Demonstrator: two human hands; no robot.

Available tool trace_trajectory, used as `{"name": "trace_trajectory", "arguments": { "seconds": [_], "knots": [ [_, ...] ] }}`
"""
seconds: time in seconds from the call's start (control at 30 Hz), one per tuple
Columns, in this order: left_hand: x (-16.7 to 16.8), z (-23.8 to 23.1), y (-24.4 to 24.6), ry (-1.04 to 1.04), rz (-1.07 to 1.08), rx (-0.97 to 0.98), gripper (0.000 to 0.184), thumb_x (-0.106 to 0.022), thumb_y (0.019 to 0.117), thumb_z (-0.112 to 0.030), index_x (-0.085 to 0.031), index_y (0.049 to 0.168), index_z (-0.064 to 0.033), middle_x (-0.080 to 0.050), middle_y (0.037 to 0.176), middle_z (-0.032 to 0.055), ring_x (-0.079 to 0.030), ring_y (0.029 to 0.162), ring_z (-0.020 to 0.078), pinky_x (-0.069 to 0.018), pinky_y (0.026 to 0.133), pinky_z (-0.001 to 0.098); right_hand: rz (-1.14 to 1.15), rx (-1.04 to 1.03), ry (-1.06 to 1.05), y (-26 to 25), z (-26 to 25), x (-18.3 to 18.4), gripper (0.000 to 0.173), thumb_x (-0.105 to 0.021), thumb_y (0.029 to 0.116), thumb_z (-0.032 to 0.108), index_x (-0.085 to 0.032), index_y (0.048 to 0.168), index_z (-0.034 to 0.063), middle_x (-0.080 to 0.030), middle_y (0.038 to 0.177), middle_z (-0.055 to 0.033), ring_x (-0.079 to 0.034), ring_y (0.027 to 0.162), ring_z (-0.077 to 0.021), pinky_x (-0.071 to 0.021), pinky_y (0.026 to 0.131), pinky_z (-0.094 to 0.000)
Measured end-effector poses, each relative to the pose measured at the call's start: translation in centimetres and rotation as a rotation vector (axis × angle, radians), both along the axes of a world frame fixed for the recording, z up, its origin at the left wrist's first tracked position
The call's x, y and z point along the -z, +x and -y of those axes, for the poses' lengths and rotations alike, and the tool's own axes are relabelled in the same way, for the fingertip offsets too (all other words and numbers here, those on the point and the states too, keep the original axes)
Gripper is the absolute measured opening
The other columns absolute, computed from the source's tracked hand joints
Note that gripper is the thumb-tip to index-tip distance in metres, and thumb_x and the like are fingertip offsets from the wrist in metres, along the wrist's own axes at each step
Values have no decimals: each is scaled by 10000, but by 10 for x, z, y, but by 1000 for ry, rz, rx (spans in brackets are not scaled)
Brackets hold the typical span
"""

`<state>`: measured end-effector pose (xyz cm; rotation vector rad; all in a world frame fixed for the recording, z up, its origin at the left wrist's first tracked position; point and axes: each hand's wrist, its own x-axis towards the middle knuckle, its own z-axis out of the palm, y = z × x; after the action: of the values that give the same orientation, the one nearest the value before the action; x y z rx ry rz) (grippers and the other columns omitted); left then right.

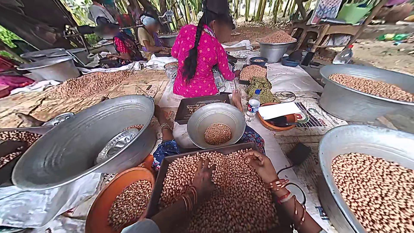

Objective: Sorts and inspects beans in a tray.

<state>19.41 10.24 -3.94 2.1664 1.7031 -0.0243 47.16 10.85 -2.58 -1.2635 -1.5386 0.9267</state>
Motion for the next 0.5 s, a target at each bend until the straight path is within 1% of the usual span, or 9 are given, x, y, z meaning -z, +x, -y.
{"name": "trace_trajectory", "arguments": {
  "seconds": [0.1,0.17,0.23,0.27,0.3,0.37,0.4,0.47,0.5],
  "knots": [
    [-32,17,60,-161,71,107,697,-668,950,-249,-409,1591,-157,-153,1705,222,-100,1568,480,-227,1209,657,-101,5,7,3,-1,-2,240,-585,955,44,-706,1153,-16,-736,1130,-87,-699,1022,-81,-565,938,-251],
    [-55,44,89,-211,82,222,687,-593,1034,-347,-305,1640,-198,-115,1722,195,-61,1583,452,-121,1233,676,31,-19,-9,5,-4,-3,277,-577,967,65,-709,1204,8,-731,1195,-88,-684,1118,-109,-536,1014,-297],
    [-77,64,103,-329,-16,364,692,-547,1067,-318,-211,1663,-209,-27,1738,154,3,1583,460,-130,1229,685,328,-53,-50,3,-7,-8,314,-587,985,136,-717,1266,83,-710,1286,-85,-649,1226,-184,-489,1075,-411],
    [-77,69,103,-380,-68,425,701,-554,1064,-302,-198,1664,-245,10,1743,118,33,1582,461,-126,1214,703,474,-67,-68,-1,-8,-11,332,-589,987,168,-713,1291,119,-692,1325,-88,-631,1261,-227,-475,1079,-467],
    [-68,72,93,-369,-77,479,695,-575,1049,-306,-235,1655,-290,-14,1747,92,13,1581,467,-142,1191,733,598,-90,-94,-7,-9,-14,357,-589,987,181,-691,1327,148,-665,1372,-91,-605,1303,-258,-461,1089,-500],
    [-35,69,57,-257,4,549,653,-623,990,-319,-387,1599,-341,-207,1719,111,-172,1543,512,-208,1114,803,730,-131,-81,-23,-14,-6,416,-608,958,171,-663,1371,168,-621,1434,-107,-558,1362,-291,-442,1125,-503],
    [-44,65,42,-286,-12,545,599,-618,1005,-294,-435,1574,-335,-284,1692,122,-264,1518,500,-233,1112,795,749,-163,-71,-32,-16,-1,455,-624,944,156,-641,1399,154,-586,1461,-146,-523,1387,-324,-414,1148,-505],
    [-79,52,14,-345,-25,463,423,-577,1054,-298,-595,1462,-186,-535,1526,166,-527,1362,451,-367,1089,707,844,-240,-73,-54,-16,2,535,-646,957,196,-554,1483,169,-475,1532,-211,-430,1437,-405,-351,1172,-566],
    [-91,43,-2,-353,1,382,393,-551,1069,-320,-638,1411,-145,-616,1431,180,-584,1306,430,-403,1086,665,893,-296,-63,-67,-14,3,565,-630,978,226,-501,1526,180,-421,1570,-224,-376,1467,-430,-298,1192,-598]
  ]
}}
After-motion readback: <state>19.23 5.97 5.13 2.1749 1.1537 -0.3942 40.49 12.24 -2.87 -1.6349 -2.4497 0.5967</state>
